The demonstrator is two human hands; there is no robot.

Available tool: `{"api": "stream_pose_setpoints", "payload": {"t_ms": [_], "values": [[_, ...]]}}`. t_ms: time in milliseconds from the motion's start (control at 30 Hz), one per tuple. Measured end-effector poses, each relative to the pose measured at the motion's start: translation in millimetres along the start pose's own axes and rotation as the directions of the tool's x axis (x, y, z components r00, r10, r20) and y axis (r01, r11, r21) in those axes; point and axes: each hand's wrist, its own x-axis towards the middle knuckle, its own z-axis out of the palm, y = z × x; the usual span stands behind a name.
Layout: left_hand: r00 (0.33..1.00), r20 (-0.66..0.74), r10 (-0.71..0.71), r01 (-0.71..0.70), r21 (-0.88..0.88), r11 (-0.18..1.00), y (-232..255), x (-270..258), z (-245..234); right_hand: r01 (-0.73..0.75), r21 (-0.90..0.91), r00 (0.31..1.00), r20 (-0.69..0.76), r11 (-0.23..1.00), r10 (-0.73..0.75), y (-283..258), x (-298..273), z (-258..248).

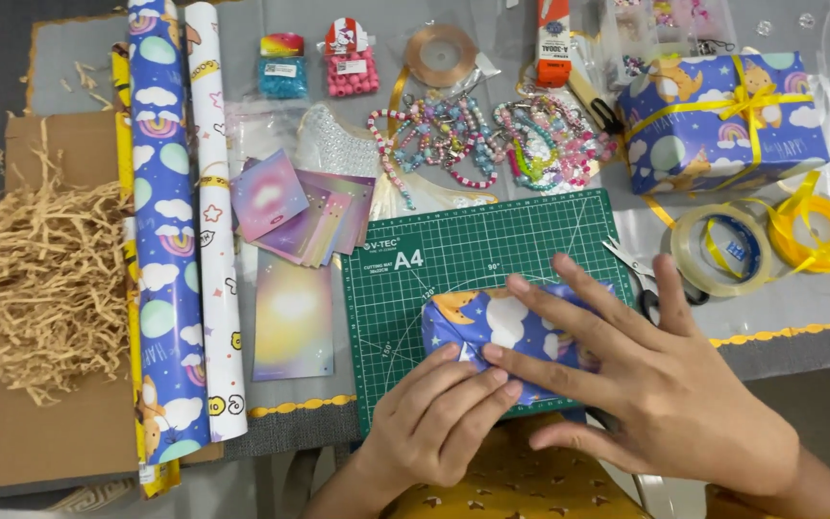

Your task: A person wraps a small gift box with patterned paper, secures it with tape, and ties a yellow ribbon around it.

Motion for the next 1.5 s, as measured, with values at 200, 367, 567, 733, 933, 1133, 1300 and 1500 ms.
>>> {"api": "stream_pose_setpoints", "payload": {"t_ms": [200, 367, 567, 733, 933, 1133, 1300, 1500], "values": [[0.995, -0.1, -0.024, 0.011, -0.126, 0.992, -5, -9, 12, -0.198, -0.145, 0.908, -0.398, 0.969, 0.126, -16, -46, 52], [0.998, -0.053, -0.016, 0.015, -0.026, 1.0, -3, -10, 9, -0.154, -0.253, 0.793, -0.609, 0.955, -0.033, -7, -42, 80], [0.994, -0.101, 0.046, -0.035, 0.106, 0.994, -7, 4, 12, -0.188, -0.355, 0.602, -0.778, 0.916, -0.178, 1, -39, 114], [0.992, -0.107, 0.067, -0.057, 0.094, 0.994, -12, 15, 8, -0.229, 0.088, 0.534, -0.822, 0.97, 0.201, -18, -33, 112], [0.994, -0.038, 0.102, -0.103, -0.029, 0.994, -18, 32, 3, -0.105, 0.414, 0.706, -0.61, 0.904, 0.361, -17, -19, 100], [0.957, -0.09, 0.276, -0.252, 0.211, 0.944, -20, 36, 6, -0.075, 0.408, 0.664, -0.66, 0.91, 0.351, -14, -8, 95], [0.993, -0.004, 0.116, -0.111, 0.238, 0.965, -15, 18, 4, -0.047, 0.491, 0.694, -0.61, 0.87, 0.382, -14, -22, 100], [0.992, -0.115, 0.046, -0.001, 0.367, 0.93, -17, -22, 24, -0.058, 0.534, 0.673, -0.603, 0.844, 0.428, -17, -32, 110]]}}
